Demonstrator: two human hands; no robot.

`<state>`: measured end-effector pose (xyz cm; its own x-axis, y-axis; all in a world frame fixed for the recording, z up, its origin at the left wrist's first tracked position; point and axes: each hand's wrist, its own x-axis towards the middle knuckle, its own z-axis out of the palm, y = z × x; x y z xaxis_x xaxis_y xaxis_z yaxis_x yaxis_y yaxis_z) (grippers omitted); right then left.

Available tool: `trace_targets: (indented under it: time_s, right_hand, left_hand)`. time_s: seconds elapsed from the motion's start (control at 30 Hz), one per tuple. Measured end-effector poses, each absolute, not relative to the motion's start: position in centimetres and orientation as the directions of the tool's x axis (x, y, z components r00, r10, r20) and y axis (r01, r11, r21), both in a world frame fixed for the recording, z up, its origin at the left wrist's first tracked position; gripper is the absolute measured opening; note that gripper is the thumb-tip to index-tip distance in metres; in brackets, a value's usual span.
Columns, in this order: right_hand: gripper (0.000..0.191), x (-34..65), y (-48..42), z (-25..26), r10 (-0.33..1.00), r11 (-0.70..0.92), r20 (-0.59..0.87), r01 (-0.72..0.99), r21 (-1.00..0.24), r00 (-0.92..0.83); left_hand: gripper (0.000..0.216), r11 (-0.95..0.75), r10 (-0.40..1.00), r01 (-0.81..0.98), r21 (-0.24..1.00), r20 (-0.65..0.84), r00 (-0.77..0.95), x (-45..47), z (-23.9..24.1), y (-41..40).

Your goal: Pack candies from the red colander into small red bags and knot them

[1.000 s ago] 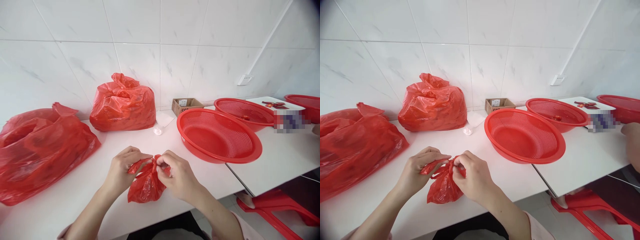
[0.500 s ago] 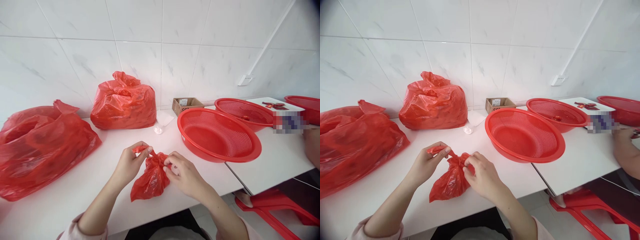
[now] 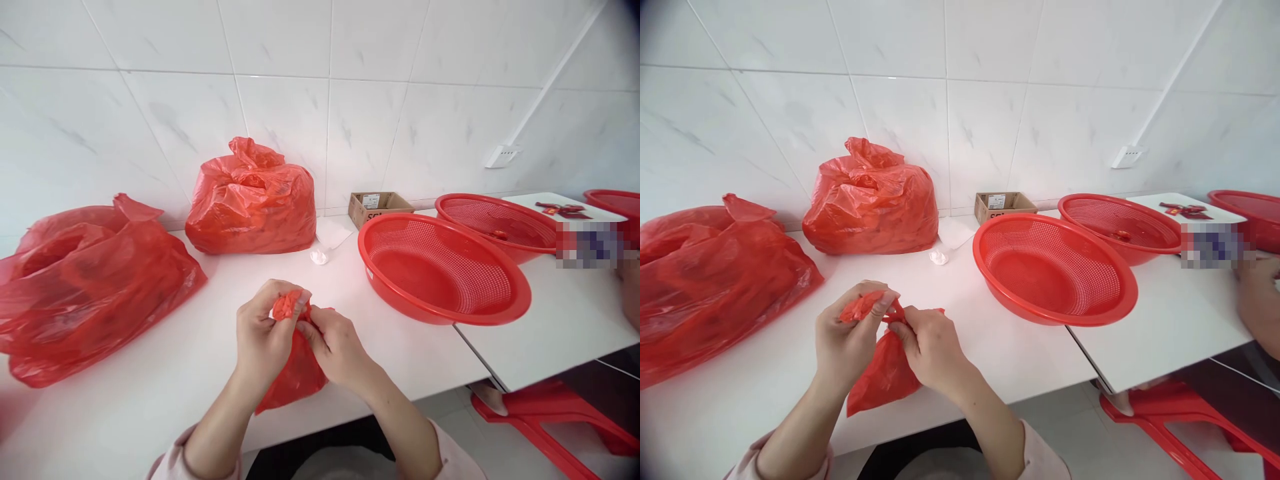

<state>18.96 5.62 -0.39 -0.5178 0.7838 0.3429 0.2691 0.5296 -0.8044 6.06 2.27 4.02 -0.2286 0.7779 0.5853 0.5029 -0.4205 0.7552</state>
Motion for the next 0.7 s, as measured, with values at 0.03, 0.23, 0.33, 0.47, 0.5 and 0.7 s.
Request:
trace_targets:
  time_s: [0.03, 0.23, 0.33, 0.47, 0.5, 0.7]
  right_hand:
    - [0.025, 18.8, 5.6, -0.2, 0.782, 0.529, 0.345, 0.259, -0.808, -0.519]
    - [0.024, 18.4, 5.2, 0.0, 0.754, 0.592, 0.435, 0.223, -0.774, -0.493]
    - [0.028, 17.9, 4.9, -1.0, 0.774, 0.593, 0.460, 0.245, -0.767, -0.435]
    - [0.033, 18.0, 5.5, -2.2, 0.853, 0.475, 0.390, 0.205, -0.856, -0.346]
    - [0.033, 18.2, 5.8, -2.4, 0.880, 0.425, 0.351, 0.198, -0.883, -0.320]
    - [0.037, 20.1, 7.9, -2.2, 0.941, 0.329, 0.298, 0.221, -0.918, -0.162]
  left_hand:
    - [0.017, -0.461, 0.731, 0.558, 0.690, 0.652, -0.202, 6.1, 4.1, 2.0]
    - [0.022, -0.675, 0.503, 0.628, 0.387, 0.864, 0.008, 6.8, 4.7, 0.9]
    - [0.022, -0.680, 0.510, 0.599, 0.424, 0.860, -0.029, 6.9, 4.7, 0.9]
    - [0.017, -0.603, 0.631, 0.592, 0.534, 0.774, -0.055, 6.4, 4.4, 1.3]
    - [0.012, -0.558, 0.688, 0.602, 0.571, 0.724, -0.049, 6.1, 4.2, 1.4]
    - [0.090, -0.158, 0.974, 0.723, 0.672, 0.227, 0.002, 5.3, 1.5, 2.1]
